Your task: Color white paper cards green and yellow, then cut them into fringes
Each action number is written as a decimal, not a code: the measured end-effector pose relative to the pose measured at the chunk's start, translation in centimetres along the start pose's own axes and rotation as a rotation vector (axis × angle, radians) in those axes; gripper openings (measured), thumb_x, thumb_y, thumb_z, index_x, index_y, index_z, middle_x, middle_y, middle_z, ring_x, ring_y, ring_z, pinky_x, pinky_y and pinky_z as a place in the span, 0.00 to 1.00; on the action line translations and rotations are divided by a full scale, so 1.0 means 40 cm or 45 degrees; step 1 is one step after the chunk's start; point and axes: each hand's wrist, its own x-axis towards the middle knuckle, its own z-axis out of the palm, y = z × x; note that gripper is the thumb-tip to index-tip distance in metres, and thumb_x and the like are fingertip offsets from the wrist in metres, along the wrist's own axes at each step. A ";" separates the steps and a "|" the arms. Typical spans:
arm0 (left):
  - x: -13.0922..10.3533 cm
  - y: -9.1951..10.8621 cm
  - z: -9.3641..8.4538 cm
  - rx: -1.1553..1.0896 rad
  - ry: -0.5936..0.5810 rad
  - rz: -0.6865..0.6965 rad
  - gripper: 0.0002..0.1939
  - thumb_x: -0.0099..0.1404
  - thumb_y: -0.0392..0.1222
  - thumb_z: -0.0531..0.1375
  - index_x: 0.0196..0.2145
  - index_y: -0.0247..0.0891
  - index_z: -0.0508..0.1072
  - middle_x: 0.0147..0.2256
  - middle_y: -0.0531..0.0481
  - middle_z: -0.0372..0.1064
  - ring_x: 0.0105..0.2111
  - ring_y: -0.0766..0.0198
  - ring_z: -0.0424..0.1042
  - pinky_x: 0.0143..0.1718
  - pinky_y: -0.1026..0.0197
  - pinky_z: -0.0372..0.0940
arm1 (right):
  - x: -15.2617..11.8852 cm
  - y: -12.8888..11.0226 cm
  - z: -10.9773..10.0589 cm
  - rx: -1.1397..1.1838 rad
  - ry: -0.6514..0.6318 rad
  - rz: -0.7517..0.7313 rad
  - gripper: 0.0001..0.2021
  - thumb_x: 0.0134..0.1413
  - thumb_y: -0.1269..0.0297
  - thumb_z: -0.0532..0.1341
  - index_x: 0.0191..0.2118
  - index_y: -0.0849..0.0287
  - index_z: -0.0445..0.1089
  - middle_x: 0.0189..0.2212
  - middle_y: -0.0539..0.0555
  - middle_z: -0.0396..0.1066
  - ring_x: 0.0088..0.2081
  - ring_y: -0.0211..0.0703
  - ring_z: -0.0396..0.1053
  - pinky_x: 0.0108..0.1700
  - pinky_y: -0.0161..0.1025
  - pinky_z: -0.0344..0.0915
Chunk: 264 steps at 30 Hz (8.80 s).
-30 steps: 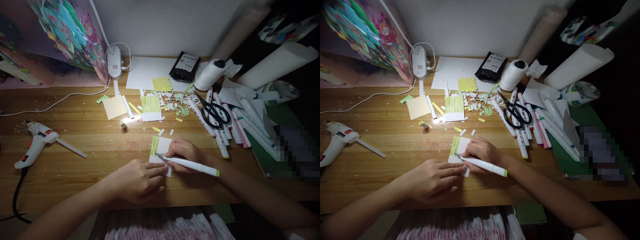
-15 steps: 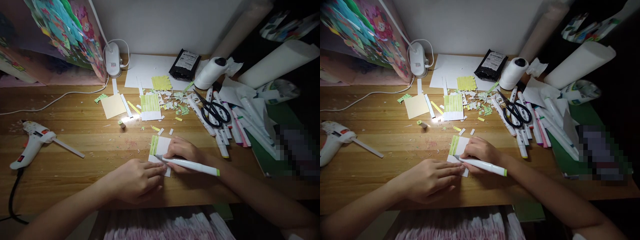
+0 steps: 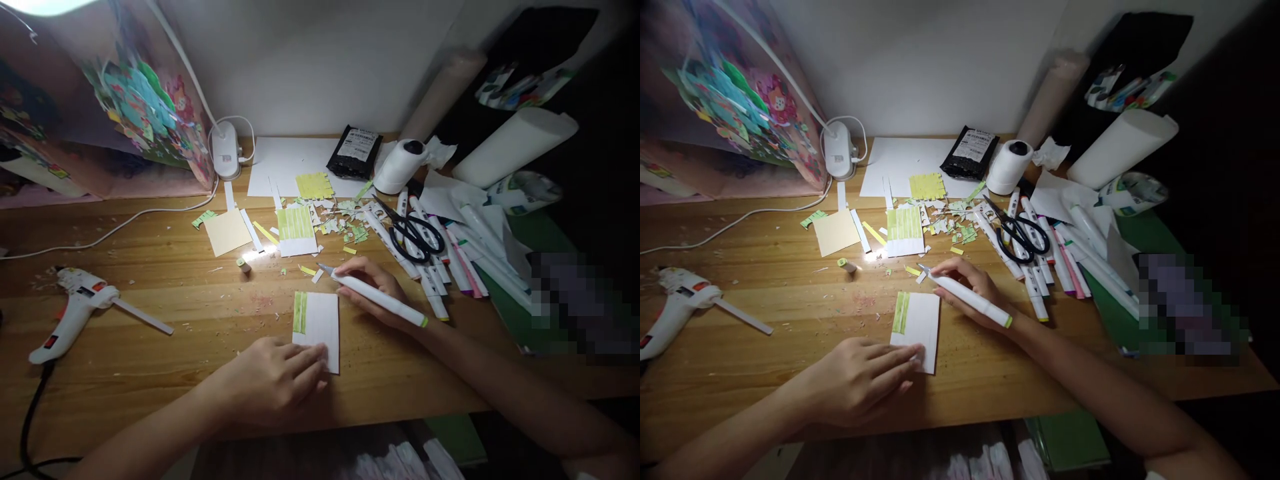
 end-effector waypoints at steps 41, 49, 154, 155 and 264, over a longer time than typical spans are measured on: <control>-0.012 -0.067 -0.034 -0.780 0.166 -0.496 0.09 0.63 0.43 0.58 0.38 0.35 0.73 0.27 0.49 0.70 0.24 0.68 0.64 0.25 0.67 0.57 | -0.084 -0.010 0.064 -0.107 -0.454 -0.730 0.10 0.56 0.61 0.54 0.34 0.58 0.71 0.21 0.49 0.59 0.22 0.37 0.59 0.25 0.34 0.56; -0.006 -0.049 -0.029 -0.672 0.317 -0.361 0.07 0.63 0.39 0.58 0.39 0.38 0.72 0.26 0.50 0.70 0.26 0.66 0.68 0.28 0.66 0.61 | -0.096 0.001 0.075 -0.131 -0.531 -0.750 0.14 0.61 0.59 0.52 0.30 0.56 0.71 0.21 0.48 0.57 0.23 0.36 0.59 0.26 0.33 0.59; -0.014 0.112 0.155 0.578 0.131 -0.129 0.15 0.65 0.44 0.50 0.35 0.26 0.66 0.51 0.22 0.62 0.51 0.44 0.66 0.57 0.46 0.53 | -0.009 -0.025 0.083 -0.496 -0.084 0.020 0.04 0.52 0.68 0.58 0.35 0.56 0.62 0.28 0.51 0.66 0.29 0.40 0.65 0.30 0.36 0.60; -0.014 0.112 0.156 0.579 0.123 -0.126 0.15 0.64 0.44 0.51 0.36 0.26 0.66 0.51 0.22 0.62 0.52 0.44 0.65 0.56 0.46 0.53 | -0.008 -0.026 0.083 -0.499 -0.095 0.012 0.04 0.52 0.68 0.58 0.35 0.56 0.62 0.28 0.51 0.66 0.29 0.40 0.65 0.30 0.36 0.60; -0.003 0.110 0.141 0.538 0.147 -0.124 0.14 0.65 0.42 0.50 0.34 0.26 0.67 0.46 0.24 0.67 0.48 0.47 0.70 0.50 0.50 0.62 | -0.019 -0.022 0.090 -0.441 -0.249 -0.316 0.05 0.45 0.73 0.56 0.30 0.58 0.62 0.22 0.48 0.62 0.24 0.37 0.58 0.28 0.34 0.57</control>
